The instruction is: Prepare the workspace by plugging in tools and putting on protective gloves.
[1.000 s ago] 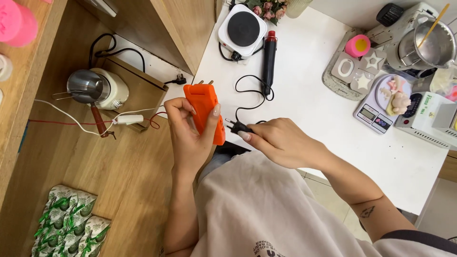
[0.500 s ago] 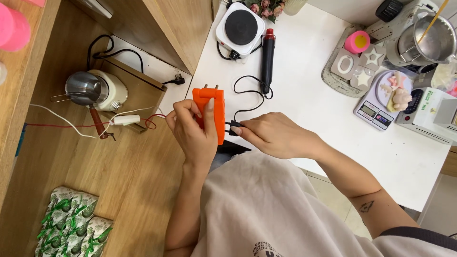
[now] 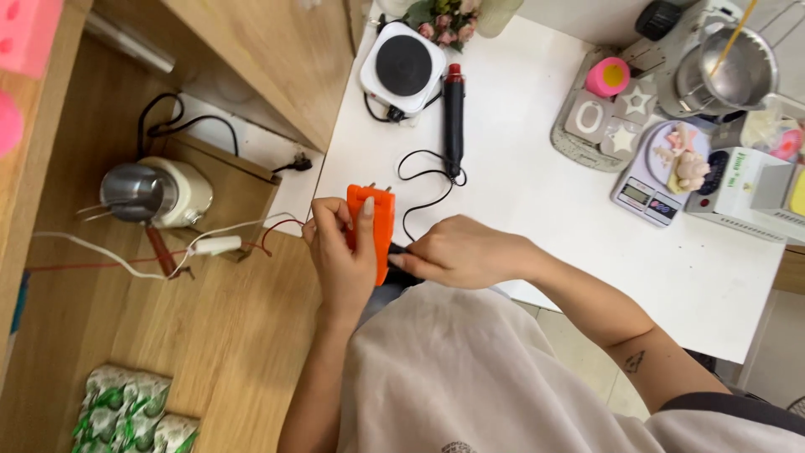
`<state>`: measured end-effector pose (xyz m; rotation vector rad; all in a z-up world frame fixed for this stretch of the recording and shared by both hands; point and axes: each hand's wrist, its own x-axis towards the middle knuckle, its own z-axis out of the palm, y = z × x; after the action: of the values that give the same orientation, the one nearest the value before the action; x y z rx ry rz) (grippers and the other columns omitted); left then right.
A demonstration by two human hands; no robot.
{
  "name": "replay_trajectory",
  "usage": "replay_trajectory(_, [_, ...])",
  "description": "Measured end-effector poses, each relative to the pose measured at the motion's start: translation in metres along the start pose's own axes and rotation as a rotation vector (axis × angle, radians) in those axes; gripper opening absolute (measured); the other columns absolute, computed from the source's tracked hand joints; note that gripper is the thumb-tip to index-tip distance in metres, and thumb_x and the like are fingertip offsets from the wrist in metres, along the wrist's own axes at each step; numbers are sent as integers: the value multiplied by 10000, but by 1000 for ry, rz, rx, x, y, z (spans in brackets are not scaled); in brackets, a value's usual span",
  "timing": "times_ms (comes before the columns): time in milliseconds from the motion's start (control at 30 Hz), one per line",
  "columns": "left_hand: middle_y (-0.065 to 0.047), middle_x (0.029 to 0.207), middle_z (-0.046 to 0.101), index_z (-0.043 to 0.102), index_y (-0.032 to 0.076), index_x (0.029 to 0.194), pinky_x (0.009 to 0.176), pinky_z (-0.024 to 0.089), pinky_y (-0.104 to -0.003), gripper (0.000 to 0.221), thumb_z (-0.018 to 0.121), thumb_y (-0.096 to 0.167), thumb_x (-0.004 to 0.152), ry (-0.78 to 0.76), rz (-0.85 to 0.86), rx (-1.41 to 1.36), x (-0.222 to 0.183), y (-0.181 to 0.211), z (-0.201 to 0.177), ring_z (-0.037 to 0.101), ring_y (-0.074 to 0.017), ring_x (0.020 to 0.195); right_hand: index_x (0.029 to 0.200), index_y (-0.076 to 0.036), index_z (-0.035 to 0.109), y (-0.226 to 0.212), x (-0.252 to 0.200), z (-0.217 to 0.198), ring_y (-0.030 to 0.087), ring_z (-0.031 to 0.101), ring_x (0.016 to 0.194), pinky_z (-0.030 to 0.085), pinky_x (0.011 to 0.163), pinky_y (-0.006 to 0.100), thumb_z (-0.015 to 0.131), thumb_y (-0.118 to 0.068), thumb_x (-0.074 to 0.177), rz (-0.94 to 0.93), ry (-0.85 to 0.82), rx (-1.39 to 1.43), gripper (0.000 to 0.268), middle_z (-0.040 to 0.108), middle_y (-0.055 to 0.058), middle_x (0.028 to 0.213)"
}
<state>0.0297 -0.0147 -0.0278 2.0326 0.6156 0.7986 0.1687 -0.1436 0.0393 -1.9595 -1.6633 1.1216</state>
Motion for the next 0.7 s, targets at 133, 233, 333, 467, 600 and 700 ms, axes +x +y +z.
replay_trajectory(133, [-30,763,470,418,67,930,715,397,-372,359,647,318,1047,-216,-319,-195,17,5,-11,464,-190,686,770,-50,643,8,3,-12,349,563,591,468,641,455,396,-425,1058,190,-205,-24,533,593,171,622])
replay_trajectory(233, [-54,732,461,425,66,923,696,417,-404,364,664,326,1016,-234,-392,-129,15,-8,-4,473,-227,657,873,-5,650,61,15,-13,319,633,792,498,758,442,401,-440,1077,-4,-131,31,541,660,161,832])
replay_trajectory(333, [-61,775,523,454,81,981,946,389,-433,332,685,315,1031,-248,-167,116,3,-28,7,551,-260,699,1171,-30,636,131,41,-31,274,692,997,542,896,402,404,-403,1064,59,-3,322,452,666,127,1076])
replay_trajectory(467, [-77,781,565,433,68,998,836,367,-463,620,850,463,761,-308,-119,249,-9,-38,13,582,-339,739,1149,-80,663,230,95,-67,336,693,979,538,851,469,547,-365,1010,429,434,-54,338,727,153,1054])
replay_trajectory(600, [-90,750,560,440,73,968,849,386,-453,641,874,480,729,-333,-239,274,-16,-49,13,577,-330,705,1100,-117,709,303,170,-96,358,709,937,542,823,498,593,-347,994,474,742,-102,278,756,136,1010])
replay_trajectory(700, [-85,765,564,471,81,971,824,391,-458,597,866,462,736,-253,-227,278,-14,-57,13,584,-326,729,1064,-173,758,358,239,-91,349,706,973,545,851,491,615,-342,963,467,749,-273,244,751,122,1046])
